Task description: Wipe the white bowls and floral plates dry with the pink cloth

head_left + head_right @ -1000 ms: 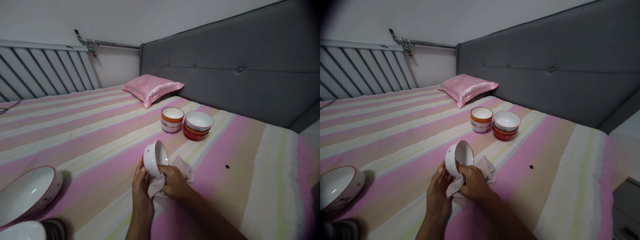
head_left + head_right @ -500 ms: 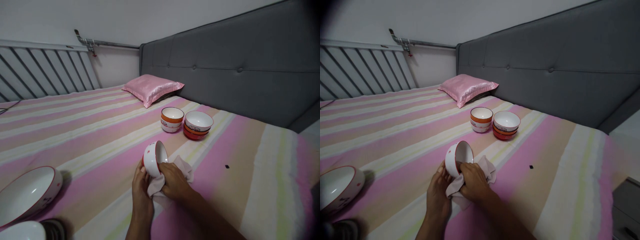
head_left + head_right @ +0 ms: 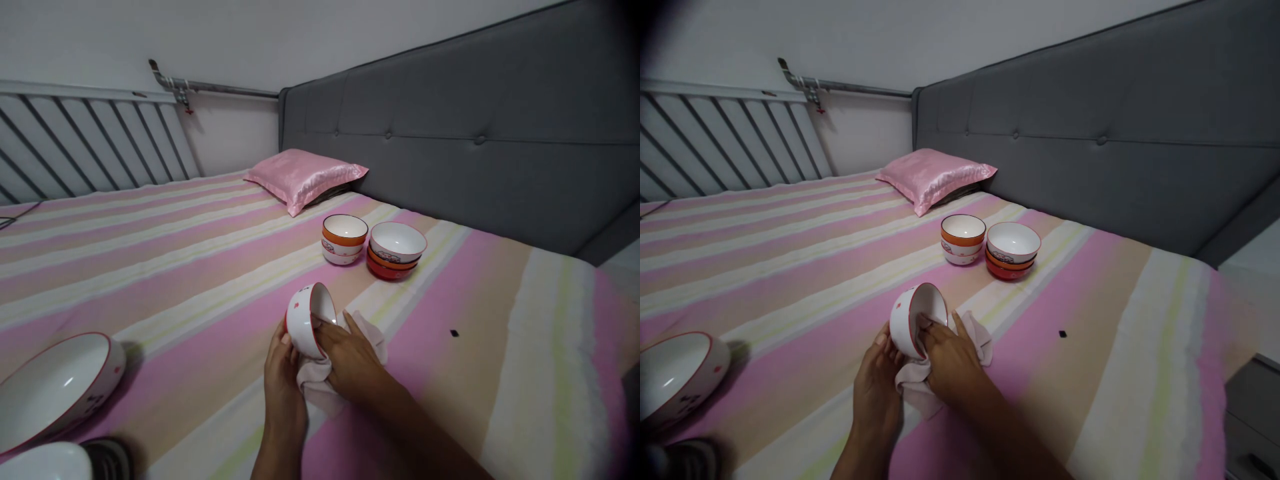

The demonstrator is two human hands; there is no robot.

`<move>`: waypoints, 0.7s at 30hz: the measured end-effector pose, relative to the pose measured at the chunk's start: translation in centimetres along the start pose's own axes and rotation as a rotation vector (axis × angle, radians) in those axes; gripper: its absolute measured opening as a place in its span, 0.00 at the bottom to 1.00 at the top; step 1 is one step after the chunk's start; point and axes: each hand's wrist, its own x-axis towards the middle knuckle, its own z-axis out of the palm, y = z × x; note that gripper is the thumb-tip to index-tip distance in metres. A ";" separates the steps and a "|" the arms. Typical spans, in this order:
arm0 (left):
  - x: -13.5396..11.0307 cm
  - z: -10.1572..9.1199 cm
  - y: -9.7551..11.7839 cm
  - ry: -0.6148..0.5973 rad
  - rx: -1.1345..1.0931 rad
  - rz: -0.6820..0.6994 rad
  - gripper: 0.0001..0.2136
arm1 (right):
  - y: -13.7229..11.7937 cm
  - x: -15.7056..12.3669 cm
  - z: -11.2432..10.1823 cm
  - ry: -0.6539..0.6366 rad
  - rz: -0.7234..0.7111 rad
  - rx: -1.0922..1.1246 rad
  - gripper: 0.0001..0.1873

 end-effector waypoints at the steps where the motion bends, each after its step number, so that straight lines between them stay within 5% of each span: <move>1: 0.0 0.0 0.0 0.003 -0.002 -0.002 0.22 | 0.1 0.0 0.1 0.007 0.001 0.000 0.30; 11: 0.0 0.0 0.0 -0.006 -0.015 -0.018 0.22 | 0.3 0.1 -0.2 -0.031 -0.063 0.110 0.28; 21: -0.6 0.4 0.2 0.033 -0.042 -0.055 0.23 | -0.9 0.2 -0.5 -0.005 -0.126 0.489 0.10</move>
